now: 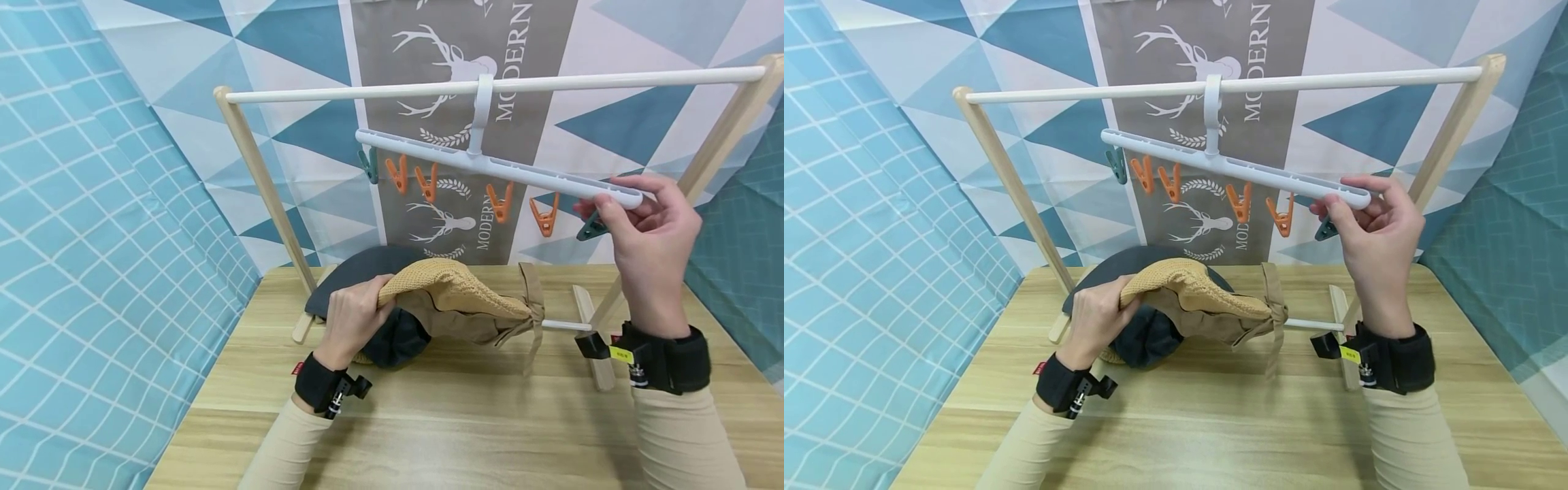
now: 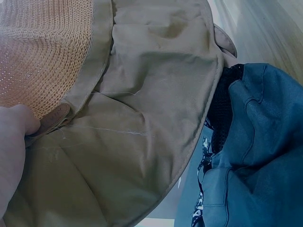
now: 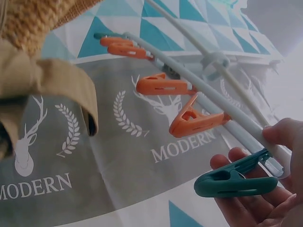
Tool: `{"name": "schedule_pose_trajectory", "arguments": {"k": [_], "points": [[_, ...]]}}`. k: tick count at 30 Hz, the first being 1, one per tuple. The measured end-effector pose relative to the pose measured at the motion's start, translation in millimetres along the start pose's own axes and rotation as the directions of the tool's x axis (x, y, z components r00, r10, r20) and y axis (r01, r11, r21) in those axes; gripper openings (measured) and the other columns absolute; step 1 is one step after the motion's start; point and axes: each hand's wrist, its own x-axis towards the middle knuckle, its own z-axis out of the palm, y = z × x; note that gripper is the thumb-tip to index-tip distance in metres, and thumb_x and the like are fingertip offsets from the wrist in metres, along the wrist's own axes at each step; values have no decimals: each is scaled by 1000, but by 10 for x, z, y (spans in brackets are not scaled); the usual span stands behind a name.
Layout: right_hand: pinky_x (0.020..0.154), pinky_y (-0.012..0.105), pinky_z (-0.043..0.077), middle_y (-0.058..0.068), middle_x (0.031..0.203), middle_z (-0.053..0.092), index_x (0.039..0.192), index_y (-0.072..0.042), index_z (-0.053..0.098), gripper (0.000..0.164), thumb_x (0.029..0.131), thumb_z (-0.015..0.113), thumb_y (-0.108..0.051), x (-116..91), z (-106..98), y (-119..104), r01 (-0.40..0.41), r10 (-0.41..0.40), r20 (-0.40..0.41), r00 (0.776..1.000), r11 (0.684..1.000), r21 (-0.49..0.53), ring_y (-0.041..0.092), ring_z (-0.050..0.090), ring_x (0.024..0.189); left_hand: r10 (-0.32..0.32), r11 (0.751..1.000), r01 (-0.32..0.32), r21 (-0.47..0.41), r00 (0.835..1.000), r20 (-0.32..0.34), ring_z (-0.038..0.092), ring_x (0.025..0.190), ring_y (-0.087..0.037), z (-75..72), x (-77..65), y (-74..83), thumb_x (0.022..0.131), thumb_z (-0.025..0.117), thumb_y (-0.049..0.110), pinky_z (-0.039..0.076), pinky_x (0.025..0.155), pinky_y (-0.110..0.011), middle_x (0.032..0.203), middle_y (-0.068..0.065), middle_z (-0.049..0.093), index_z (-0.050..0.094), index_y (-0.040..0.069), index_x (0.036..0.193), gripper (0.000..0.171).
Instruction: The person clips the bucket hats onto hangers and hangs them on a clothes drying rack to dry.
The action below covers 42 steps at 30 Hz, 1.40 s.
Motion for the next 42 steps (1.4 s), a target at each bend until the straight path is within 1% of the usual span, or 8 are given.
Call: {"name": "schedule_pose_trajectory", "arguments": {"k": [6,10,15,20,28,36,38,42], "points": [[83,19,65,9,92,88,124,11,74,30,96,83,6,-122,57,-91,21,-21,1,1000,1000,-7,15,86,79,-4,1000,4,-8,1000,1,77,64,-23,14,-3,7,90,95,9,62,56,-39,91,-9,86,79,6,118,33],[78,18,65,9,92,88,123,12,75,29,95,82,9,-213,103,-133,80,-80,-2,997,996,-32,15,85,78,-3,1000,3,-5,1000,2,77,63,-23,12,-4,10,90,95,9,61,56,-38,90,-9,86,79,6,119,33],[65,16,57,9,92,88,122,14,75,29,94,81,10,-315,159,-166,129,-129,13,992,990,-62,15,86,79,-2,1000,2,-4,1000,2,77,64,-23,-1,5,19,89,95,9,61,56,-39,91,-9,86,79,7,119,33],[60,14,53,6,96,89,123,16,74,30,93,80,12,-431,218,-215,166,-162,42,986,981,-103,12,86,81,-3,1000,3,-11,1000,6,78,65,-23,1,5,26,89,95,9,62,57,-39,93,-9,87,79,7,119,34],[79,13,63,1,114,88,123,23,70,36,90,81,14,-655,407,-332,266,-249,115,962,947,-181,6,87,94,-2,1000,2,-15,1000,-1,78,65,-24,2,12,30,89,95,10,62,58,-39,92,-9,87,79,7,119,34],[85,13,63,-8,114,86,125,23,70,47,94,90,-6,-792,546,-377,370,-324,233,917,908,-196,0,83,93,-3,1000,3,-16,1000,3,77,63,-23,2,4,33,90,95,10,61,56,-39,91,-9,86,79,7,118,33],[85,13,63,-13,113,86,127,21,71,49,95,91,-9,-817,565,-383,380,-323,263,909,902,-206,-1,82,92,-4,1000,4,-17,1000,8,77,64,-23,4,3,35,89,95,10,62,57,-39,92,-9,86,79,7,118,33],[88,14,64,-17,114,84,134,15,73,62,97,92,-31,-865,606,-393,378,-299,324,898,899,-219,-2,81,94,-2,1000,2,-17,1000,11,78,65,-24,-3,9,43,89,96,10,63,58,-40,92,-9,87,79,7,118,34]]}}
